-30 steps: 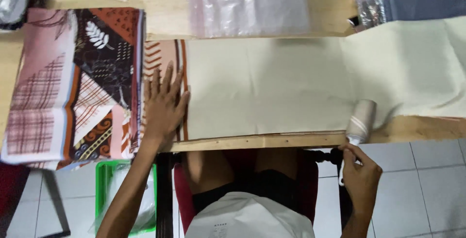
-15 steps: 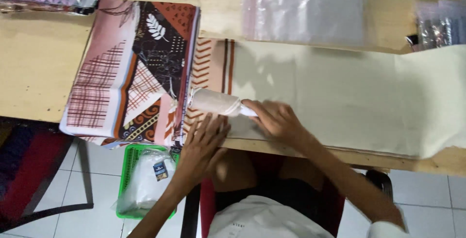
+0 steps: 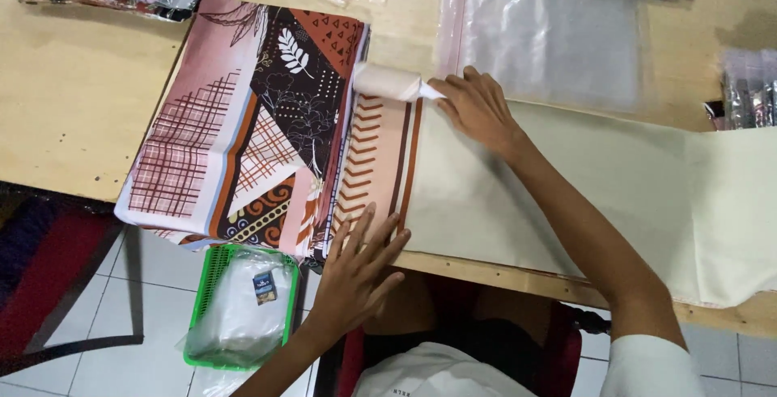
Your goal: The person smooths a patterned cloth on a table using a lint roller, then folds the cloth. They place the folded cloth into a clear plastic bag, seal it, and then repeat the process with another cloth.
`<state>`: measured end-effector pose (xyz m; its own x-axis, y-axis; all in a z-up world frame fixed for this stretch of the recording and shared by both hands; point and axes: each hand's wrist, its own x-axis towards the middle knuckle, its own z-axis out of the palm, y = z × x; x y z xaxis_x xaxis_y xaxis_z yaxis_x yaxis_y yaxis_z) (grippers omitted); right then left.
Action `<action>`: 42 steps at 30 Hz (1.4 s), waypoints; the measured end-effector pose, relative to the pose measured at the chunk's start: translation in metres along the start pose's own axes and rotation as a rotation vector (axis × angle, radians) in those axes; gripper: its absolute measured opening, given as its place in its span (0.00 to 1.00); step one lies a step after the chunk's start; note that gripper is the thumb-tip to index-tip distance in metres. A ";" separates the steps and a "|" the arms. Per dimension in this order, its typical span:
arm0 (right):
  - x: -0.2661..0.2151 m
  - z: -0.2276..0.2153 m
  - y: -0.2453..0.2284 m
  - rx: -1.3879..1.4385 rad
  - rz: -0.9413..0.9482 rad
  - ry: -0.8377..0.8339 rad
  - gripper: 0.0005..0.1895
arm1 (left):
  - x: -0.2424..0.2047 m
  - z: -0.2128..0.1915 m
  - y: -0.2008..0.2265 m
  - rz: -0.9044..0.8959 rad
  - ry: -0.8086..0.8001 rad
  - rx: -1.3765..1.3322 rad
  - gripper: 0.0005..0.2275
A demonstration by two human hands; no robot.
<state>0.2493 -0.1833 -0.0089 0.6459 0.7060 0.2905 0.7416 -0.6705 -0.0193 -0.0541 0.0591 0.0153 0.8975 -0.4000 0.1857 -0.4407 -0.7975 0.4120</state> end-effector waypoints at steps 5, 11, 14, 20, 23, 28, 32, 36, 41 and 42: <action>-0.003 -0.013 -0.010 0.153 0.072 0.003 0.18 | 0.023 -0.041 -0.027 -0.007 -0.146 -0.225 0.25; -0.026 -0.029 -0.018 0.232 0.101 0.013 0.18 | 0.145 -0.085 -0.099 0.134 0.229 -0.555 0.09; -0.036 -0.027 -0.032 0.178 0.056 0.028 0.19 | 0.219 -0.066 -0.131 0.153 0.143 -0.605 0.09; -0.038 -0.043 -0.070 0.247 0.062 -0.022 0.15 | 0.284 -0.007 -0.160 -0.228 -0.325 -0.376 0.13; -0.052 -0.049 -0.091 0.397 0.090 0.020 0.16 | 0.264 -0.039 -0.136 -0.262 -0.378 -0.354 0.13; -0.096 -0.006 -0.127 0.302 -0.391 0.779 0.12 | 0.272 -0.036 -0.140 -0.246 -0.418 -0.351 0.13; -0.142 -0.053 -0.177 0.209 -0.202 0.000 0.14 | 0.260 -0.046 -0.121 -0.246 -0.423 -0.313 0.22; -0.167 -0.088 -0.230 0.695 0.102 -0.030 0.15 | 0.245 -0.026 -0.115 -0.209 -0.321 -0.299 0.24; -0.184 -0.074 -0.288 1.332 0.612 0.009 0.18 | 0.175 -0.050 -0.066 -0.215 -0.007 -0.798 0.30; -0.182 -0.070 -0.298 1.545 0.755 -0.036 0.23 | 0.161 -0.050 -0.062 -0.139 0.165 -1.067 0.31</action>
<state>-0.1015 -0.1281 0.0115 0.8943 0.3808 -0.2351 -0.2452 -0.0225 -0.9692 0.1185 0.0666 0.0638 0.9647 -0.2076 0.1623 -0.1652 0.0036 0.9863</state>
